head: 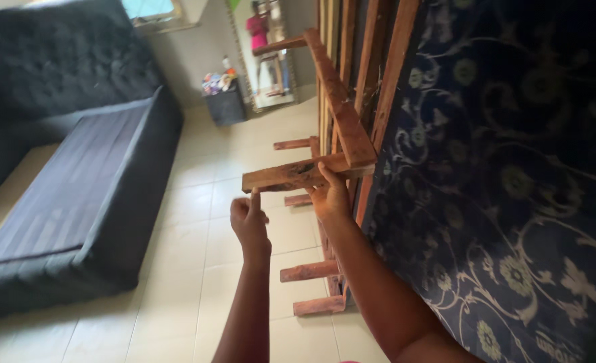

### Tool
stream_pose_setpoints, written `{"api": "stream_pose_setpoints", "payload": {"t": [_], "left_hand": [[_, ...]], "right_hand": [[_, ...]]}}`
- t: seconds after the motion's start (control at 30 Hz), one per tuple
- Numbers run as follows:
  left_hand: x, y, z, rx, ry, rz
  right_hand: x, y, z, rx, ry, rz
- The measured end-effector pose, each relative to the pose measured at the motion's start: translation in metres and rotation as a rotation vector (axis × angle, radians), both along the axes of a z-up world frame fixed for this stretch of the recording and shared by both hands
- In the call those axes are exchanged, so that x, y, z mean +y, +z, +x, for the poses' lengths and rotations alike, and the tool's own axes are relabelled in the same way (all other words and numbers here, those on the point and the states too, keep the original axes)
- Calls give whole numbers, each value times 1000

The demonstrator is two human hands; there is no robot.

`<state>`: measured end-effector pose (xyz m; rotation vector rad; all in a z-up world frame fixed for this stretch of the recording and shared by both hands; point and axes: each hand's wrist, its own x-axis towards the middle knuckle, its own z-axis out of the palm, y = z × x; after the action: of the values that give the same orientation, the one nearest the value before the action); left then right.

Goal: The person assembles a wooden bed frame by picking up the slat support panels and placing them into the frame by hand.

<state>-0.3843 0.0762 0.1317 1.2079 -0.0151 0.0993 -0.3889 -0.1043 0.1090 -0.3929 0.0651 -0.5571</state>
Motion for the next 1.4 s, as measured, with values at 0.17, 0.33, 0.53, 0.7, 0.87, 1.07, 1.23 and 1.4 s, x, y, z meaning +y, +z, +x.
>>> {"api": "stream_pose_setpoints", "payload": {"t": [0.17,0.33,0.53,0.7,0.87,1.07,1.23,1.4], "left_hand": [[1,59,5,-534,38,260],[-43,125,17,-702,-201,364],[-97,127,35,-819,-112,326],[-96,80,61,-751,188,591],[-85,64,97,-618,128,665],[-66,67,98,-698,158,505],[-40,74,90,-748,182,413],[1,78,101,-716,69,308]], "right_hand": [[25,-24,27,-79,127,-137],[58,-42,42,-109,249,-194],[91,-85,33,79,588,-224],[84,-160,-15,3,794,-129],[60,-195,-33,-88,480,459],[42,-256,48,142,169,516],[33,-274,75,189,20,609],[75,-238,74,260,-7,631]]}}
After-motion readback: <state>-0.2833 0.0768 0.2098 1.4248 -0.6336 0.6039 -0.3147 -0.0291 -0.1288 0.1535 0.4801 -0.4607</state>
